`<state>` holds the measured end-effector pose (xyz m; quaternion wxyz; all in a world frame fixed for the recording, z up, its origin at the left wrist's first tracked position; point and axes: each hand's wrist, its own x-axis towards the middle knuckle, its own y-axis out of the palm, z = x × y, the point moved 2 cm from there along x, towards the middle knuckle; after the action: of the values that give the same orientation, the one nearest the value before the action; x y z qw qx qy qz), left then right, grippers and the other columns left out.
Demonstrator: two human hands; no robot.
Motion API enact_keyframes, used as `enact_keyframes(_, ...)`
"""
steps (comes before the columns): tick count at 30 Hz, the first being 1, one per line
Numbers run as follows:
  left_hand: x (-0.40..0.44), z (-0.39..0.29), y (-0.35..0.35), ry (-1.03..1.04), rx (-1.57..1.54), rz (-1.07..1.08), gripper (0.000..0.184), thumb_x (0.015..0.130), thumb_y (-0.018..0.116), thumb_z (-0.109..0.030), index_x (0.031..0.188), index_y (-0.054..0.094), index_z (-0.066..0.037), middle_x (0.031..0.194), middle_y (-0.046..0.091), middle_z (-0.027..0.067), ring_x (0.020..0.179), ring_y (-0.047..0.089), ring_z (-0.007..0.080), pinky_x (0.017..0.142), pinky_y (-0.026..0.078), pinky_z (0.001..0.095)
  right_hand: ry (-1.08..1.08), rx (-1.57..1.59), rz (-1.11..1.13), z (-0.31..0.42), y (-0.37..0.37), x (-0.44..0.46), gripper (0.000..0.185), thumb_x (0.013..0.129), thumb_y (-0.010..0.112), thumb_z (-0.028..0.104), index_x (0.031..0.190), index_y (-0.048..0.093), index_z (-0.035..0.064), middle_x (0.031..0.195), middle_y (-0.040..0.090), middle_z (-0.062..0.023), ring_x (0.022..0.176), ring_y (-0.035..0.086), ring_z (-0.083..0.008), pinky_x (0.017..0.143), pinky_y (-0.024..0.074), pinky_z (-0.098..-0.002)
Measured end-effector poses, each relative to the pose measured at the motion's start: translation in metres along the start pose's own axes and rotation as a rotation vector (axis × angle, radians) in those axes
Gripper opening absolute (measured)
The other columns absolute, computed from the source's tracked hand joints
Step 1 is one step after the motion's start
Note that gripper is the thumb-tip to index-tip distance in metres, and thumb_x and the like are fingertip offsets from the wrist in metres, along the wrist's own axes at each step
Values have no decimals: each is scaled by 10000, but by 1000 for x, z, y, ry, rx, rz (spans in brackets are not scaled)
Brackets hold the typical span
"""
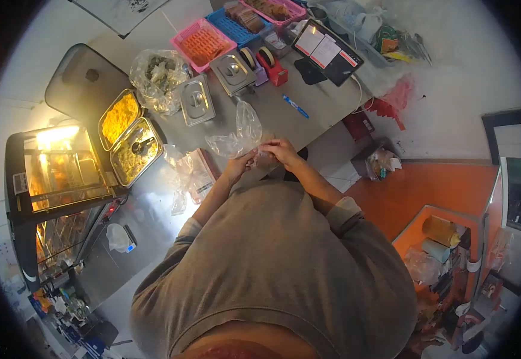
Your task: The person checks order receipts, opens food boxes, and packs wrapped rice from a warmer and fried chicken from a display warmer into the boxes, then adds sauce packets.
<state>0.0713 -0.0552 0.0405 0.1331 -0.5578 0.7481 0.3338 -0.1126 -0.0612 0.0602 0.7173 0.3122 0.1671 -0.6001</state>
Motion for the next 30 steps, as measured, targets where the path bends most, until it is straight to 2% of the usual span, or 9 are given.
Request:
enact_keyframes(4,1,4,0,-42,50,-30,204,880,697,-320,876,665,-119,713,589,-51,583,457,35,484,318,199,-63,-43,-44,1,3,1,178,869,698,204,977,691,63,696,554,54,565,475,-44,505,367,-207)
enact_keyframes(10,-8,-7,9,22,83,-64,218,878,694,-344,885,659,-129,703,535,-57,586,437,46,496,319,217,-101,-110,-13,-5,2,4,189,859,701,195,950,695,31,711,592,23,565,517,-56,493,397,-211)
enact_keyframes(13,-14,-14,8,31,69,-15,215,877,696,-339,882,649,-129,705,539,-58,569,432,46,489,315,212,-88,-75,-73,-2,5,-1,196,858,701,197,957,696,27,730,607,14,575,531,-63,501,410,-216)
enact_keyframes(16,-9,-9,9,51,59,-43,208,878,697,-328,874,639,-128,703,538,-58,559,424,45,483,305,204,-80,-52,-85,-4,4,2,176,868,696,194,970,690,51,731,589,25,586,528,-56,516,416,-211)
enact_keyframes(22,-7,-3,1,61,37,-16,191,889,691,-310,901,642,-126,747,574,-50,574,432,35,484,322,207,-132,-337,-88,-1,4,2,165,871,688,175,930,695,21,768,653,-8,632,585,-78,562,466,-224)
enact_keyframes(25,2,13,-9,-109,-72,-13,204,894,685,-302,939,643,-108,751,576,-46,573,427,33,489,331,209,-287,-429,19,-14,1,3,161,871,687,163,911,699,7,780,672,-14,652,603,-91,593,490,-246)
enact_keyframes(26,3,15,-9,-127,-160,-13,215,894,685,-306,945,644,-102,742,569,-45,571,426,33,489,331,210,-405,-376,-29,-22,2,6,147,865,690,144,930,699,12,780,681,-30,653,595,-75,592,489,-256)
enact_keyframes(28,-2,15,-7,-160,-334,-11,237,893,685,-315,956,645,-89,724,556,-43,568,425,32,490,330,212,-539,-667,-29,-6,7,-13,128,860,678,131,908,690,13,769,683,-67,649,627,-127,593,497,-287)
enact_keyframes(30,-7,7,0,-152,-284,-64,232,905,674,-313,969,645,-92,745,567,-29,575,446,39,496,349,218,-656,-886,-40,5,9,-21,128,856,659,135,887,670,12,763,675,-108,651,648,-201,598,505,-335)
